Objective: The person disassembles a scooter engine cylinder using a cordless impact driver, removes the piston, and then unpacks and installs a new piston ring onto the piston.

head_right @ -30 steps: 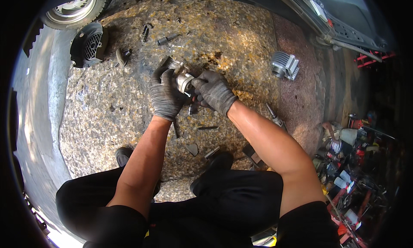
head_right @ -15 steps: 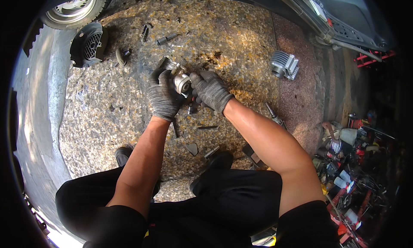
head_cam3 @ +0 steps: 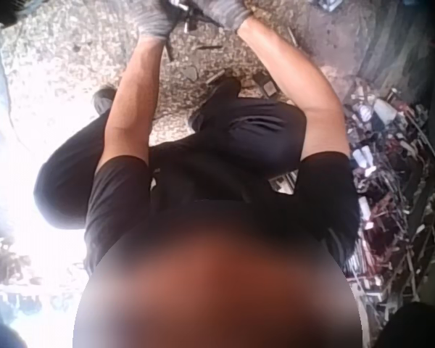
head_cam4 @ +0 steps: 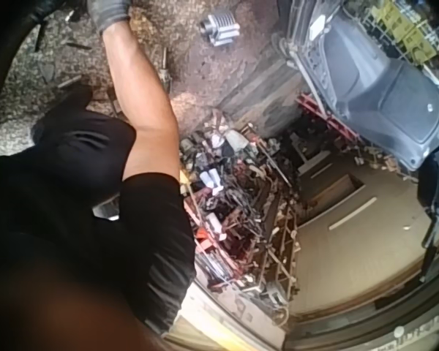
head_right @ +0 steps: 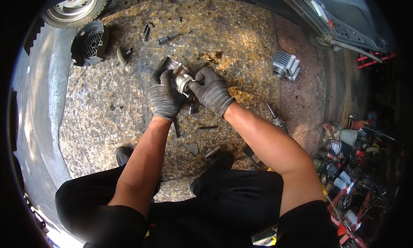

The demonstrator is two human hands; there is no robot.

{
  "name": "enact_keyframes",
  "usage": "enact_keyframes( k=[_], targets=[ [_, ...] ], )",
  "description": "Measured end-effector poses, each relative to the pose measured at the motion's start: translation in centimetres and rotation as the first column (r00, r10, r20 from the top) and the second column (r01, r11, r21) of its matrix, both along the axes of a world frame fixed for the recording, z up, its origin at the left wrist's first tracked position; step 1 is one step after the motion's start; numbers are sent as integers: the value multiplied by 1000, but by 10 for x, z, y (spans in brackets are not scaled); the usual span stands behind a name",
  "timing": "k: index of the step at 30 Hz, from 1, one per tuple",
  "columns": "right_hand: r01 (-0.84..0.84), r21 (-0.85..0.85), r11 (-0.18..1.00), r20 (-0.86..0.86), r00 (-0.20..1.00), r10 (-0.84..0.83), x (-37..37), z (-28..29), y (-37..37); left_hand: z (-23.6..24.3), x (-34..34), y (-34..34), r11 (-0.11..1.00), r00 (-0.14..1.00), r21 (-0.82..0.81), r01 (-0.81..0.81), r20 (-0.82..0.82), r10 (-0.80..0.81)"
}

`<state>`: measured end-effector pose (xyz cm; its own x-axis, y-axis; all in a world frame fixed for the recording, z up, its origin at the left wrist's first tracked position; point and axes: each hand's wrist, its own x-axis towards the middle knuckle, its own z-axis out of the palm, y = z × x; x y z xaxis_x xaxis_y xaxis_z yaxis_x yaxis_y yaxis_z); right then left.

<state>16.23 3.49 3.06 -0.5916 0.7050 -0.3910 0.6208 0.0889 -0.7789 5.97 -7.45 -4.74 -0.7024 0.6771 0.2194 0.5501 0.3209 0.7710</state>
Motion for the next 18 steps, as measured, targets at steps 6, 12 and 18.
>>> enact_keyframes(
  k=[6,12,18],
  targets=[
    [-49,-113,992,177,982,68,1,1,3,-1,2,1,1000,1000,23,-16,-9,17],
    [152,-374,915,208,975,-77,1,3,1,-4,1,1,999,1000,30,-15,-13,15],
    [-81,-45,996,122,989,86,4,3,0,1,1,0,1000,1000,16,-3,-21,3]
  ],
)
